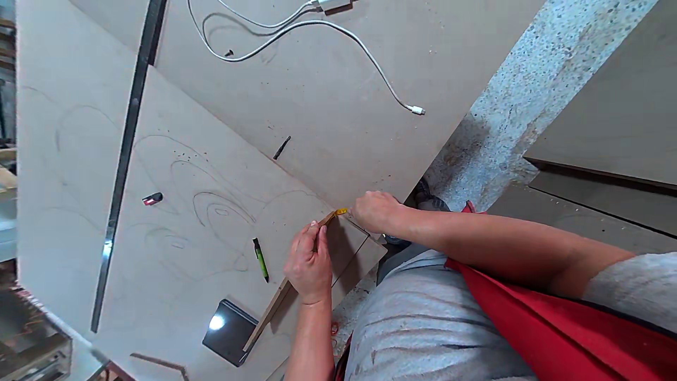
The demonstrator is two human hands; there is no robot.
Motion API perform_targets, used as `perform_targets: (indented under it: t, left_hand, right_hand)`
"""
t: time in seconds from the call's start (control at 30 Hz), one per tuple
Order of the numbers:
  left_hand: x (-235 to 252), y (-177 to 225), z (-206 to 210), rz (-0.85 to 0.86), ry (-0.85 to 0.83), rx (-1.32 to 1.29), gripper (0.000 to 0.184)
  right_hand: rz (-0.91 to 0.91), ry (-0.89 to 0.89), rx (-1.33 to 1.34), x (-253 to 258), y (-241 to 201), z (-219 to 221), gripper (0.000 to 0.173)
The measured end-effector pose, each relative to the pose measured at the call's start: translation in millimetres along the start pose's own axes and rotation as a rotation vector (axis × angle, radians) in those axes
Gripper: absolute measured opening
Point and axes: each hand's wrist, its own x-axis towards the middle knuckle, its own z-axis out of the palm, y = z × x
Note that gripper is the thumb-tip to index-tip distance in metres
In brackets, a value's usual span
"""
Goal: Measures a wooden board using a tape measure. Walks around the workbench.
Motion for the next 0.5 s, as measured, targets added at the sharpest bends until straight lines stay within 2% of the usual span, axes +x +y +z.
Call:
perform_targets:
  t: [0.13,0.2,0.5]
  left_hand:
    - [-0.5,0.4,0.1,0.005,-0.006,0.023,0.017]
    - [0.3,1.5,1.0,-0.004,-0.012,0.014,0.016]
    - [2.3,-0.5,3.9,-0.013,-0.024,0.002,0.015]
  right_hand:
    - [0.030,0.013,0.024,-1.7,-5.5,-3.0,0.041]
    - [0.041,0.011,0.020,-0.7,-7.7,-2.9,0.041]
    - [0.044,0.028,0.030,8.8,-16.2,-0.6,0.059]
